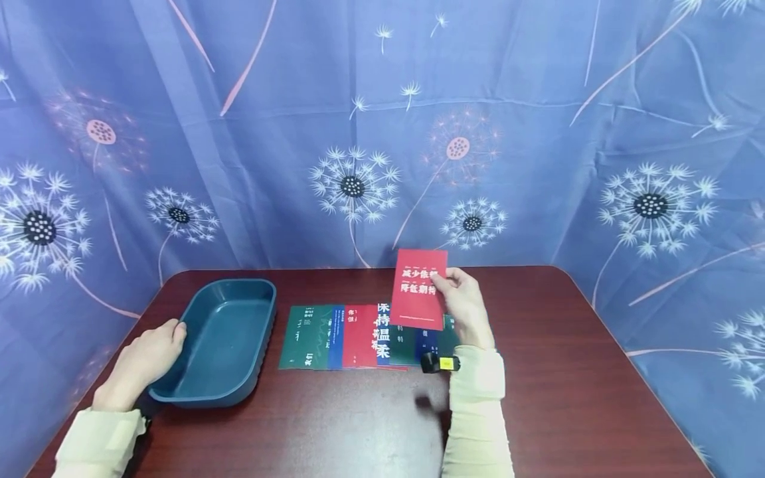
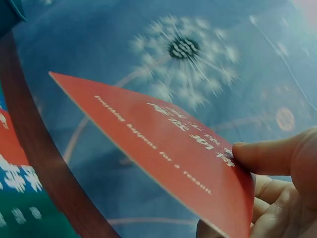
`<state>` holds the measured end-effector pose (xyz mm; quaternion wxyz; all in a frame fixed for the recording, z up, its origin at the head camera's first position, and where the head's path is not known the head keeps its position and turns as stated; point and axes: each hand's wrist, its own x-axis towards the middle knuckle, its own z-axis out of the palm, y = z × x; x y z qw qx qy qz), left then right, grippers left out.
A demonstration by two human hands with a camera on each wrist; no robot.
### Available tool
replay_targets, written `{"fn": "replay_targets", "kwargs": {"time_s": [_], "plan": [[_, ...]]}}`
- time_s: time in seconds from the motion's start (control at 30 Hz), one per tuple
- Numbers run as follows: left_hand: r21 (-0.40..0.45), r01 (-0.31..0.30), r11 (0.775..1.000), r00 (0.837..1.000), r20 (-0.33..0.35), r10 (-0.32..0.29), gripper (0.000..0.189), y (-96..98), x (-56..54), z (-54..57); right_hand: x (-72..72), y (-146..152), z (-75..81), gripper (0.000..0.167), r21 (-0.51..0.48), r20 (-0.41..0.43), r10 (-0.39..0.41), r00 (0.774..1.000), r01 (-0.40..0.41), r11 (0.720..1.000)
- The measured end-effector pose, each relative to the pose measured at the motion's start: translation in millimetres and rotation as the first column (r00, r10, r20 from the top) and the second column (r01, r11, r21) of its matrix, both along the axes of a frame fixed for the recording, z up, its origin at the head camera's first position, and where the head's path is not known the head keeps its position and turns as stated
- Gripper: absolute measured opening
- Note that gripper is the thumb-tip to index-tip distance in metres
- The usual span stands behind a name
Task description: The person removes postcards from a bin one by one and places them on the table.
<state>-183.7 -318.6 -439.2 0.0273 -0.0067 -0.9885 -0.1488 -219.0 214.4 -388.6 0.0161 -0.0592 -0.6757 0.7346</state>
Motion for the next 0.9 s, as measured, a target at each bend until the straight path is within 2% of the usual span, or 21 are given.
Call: {"fn": "replay_targets", "kwargs": {"time_s": [0.1,0.27,0.33,0.37,0.5,0.57,0.7,0.9], "plan": [[-0.003,0.0,1.0,1.0,-0.011,0.0,0.039,-1.3,-0.1,-0.8,3.4,16,-0.9,0.019,0.0,0.0,0.003,1.0,-0.003,1.0],[-0.006,-0.001,1.0,1.0,-0.02,0.001,0.038,-1.8,0.4,-0.9,9.5,43,-11.8,0.021,0.008,-0.022,0.01,1.0,-0.01,1.0],[-0.005,0.001,1.0,1.0,-0.016,-0.001,0.038,-1.5,0.3,-0.4,4.7,60,-27.9,0.016,-0.094,-0.073,0.025,0.997,-0.032,0.995],[-0.006,0.003,1.0,1.0,-0.015,-0.003,0.038,-1.4,0.3,-0.2,5.4,65,-30.2,0.014,-0.117,-0.074,0.021,0.997,-0.03,0.993],[-0.01,0.011,1.0,1.0,-0.014,-0.011,0.038,-0.9,0.2,0.8,9.8,82,-36.6,0.006,-0.182,-0.031,-0.017,0.999,0.011,0.983],[-0.011,0.011,1.0,1.0,-0.02,-0.011,0.037,-0.6,0.3,0.9,19.3,82,-27.3,0.008,-0.094,0.035,-0.071,0.997,0.074,0.993],[-0.01,0.01,1.0,1.0,-0.021,-0.011,0.038,-1.0,0.5,-0.4,25.0,96,-30.5,0.006,-0.032,0.101,-0.114,0.988,0.118,0.992],[-0.007,0.002,1.0,1.0,0.005,-0.002,0.041,-0.5,-0.3,0.0,29.3,108,-36.9,0.007,0.081,0.148,-0.182,0.972,0.171,0.982]]}}
